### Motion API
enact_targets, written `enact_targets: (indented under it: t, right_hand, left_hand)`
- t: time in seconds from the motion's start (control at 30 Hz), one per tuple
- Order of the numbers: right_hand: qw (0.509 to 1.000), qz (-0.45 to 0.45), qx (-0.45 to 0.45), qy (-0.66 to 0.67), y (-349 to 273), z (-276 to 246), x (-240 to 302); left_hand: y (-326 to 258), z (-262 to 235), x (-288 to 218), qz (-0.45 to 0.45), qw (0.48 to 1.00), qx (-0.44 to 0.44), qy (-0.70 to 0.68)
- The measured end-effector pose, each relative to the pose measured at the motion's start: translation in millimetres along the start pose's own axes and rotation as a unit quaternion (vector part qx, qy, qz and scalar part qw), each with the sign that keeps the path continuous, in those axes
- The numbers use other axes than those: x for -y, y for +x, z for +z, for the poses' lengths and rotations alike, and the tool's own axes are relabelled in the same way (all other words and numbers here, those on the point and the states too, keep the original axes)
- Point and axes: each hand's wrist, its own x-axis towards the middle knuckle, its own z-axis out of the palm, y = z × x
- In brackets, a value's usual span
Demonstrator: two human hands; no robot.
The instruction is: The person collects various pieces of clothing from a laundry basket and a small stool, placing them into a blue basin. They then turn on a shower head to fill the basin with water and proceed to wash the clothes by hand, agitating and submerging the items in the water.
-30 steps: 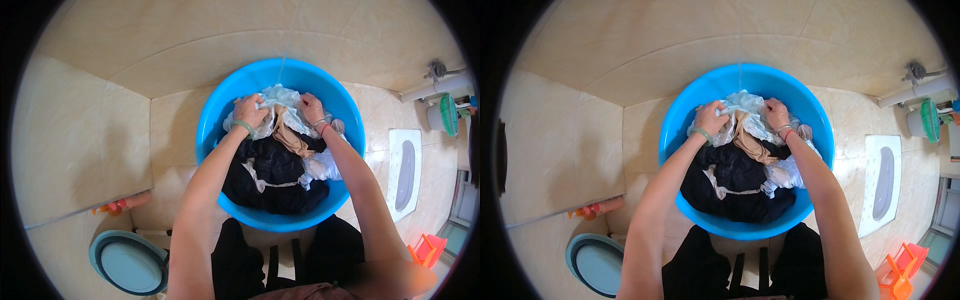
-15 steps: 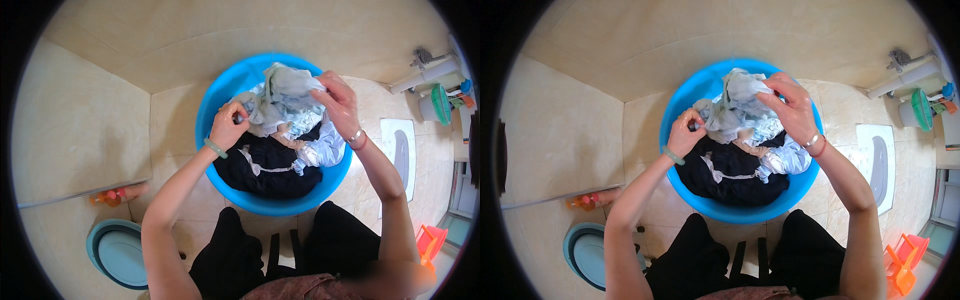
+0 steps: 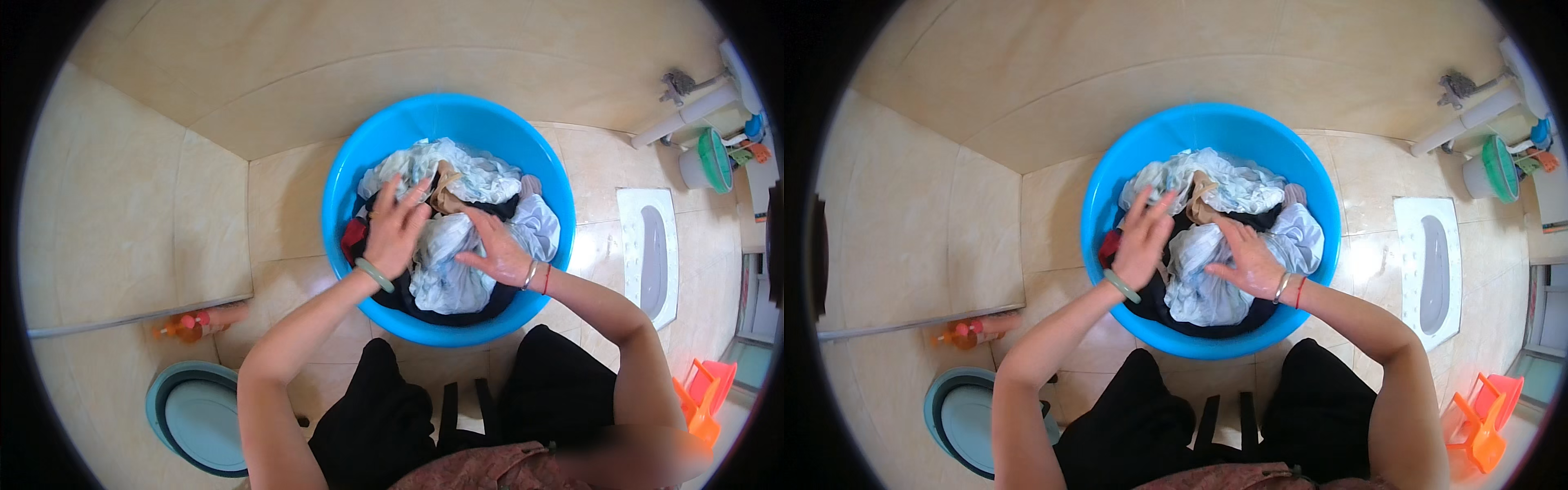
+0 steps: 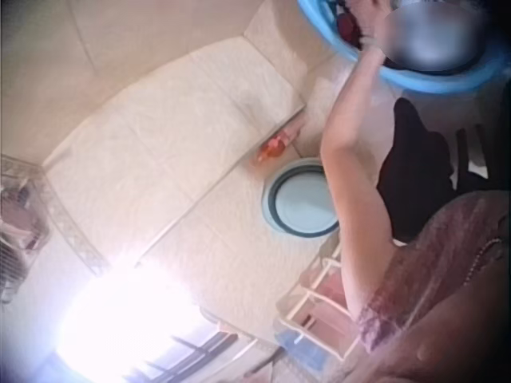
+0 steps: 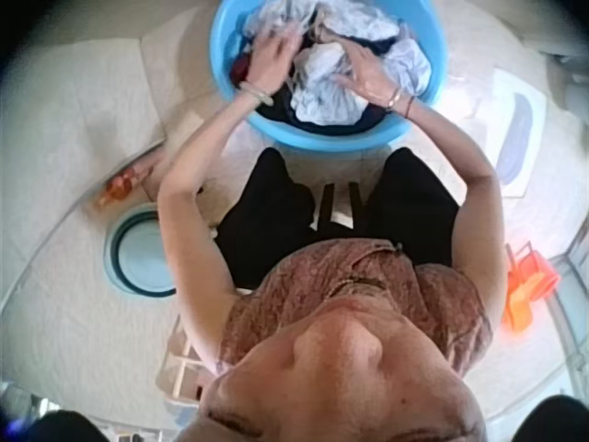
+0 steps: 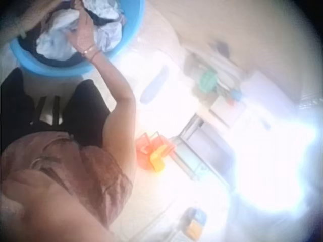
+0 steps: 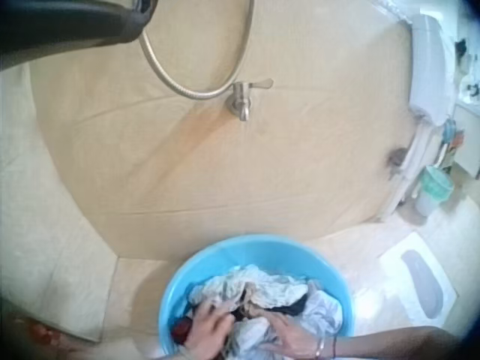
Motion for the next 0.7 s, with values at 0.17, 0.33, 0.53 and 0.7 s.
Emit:
enact_targets:
  t: [0.17,0.33,0.53,0.7]
  right_hand:
    - [1.000,-0.012,0.026,0.007,59.3,-10.3,-47.7]
    - [0.984,0.154,0.079,-0.049,117.6,37.2,-105.7]
    - [0.961,0.135,0.188,-0.154,122.0,78.5,-149.6]
    - [0.967,0.137,0.171,-0.133,126.0,89.3,-160.3]
  left_hand:
    - [16.0,7.4,9.3,0.003,0.987,0.041,0.157]
    - [68.7,28.9,75.9,-0.047,0.952,0.068,0.296]
    - [92.3,46.4,93.7,-0.050,0.924,0.190,0.328]
    - [104.9,51.5,98.1,-0.074,0.903,0.259,0.334]
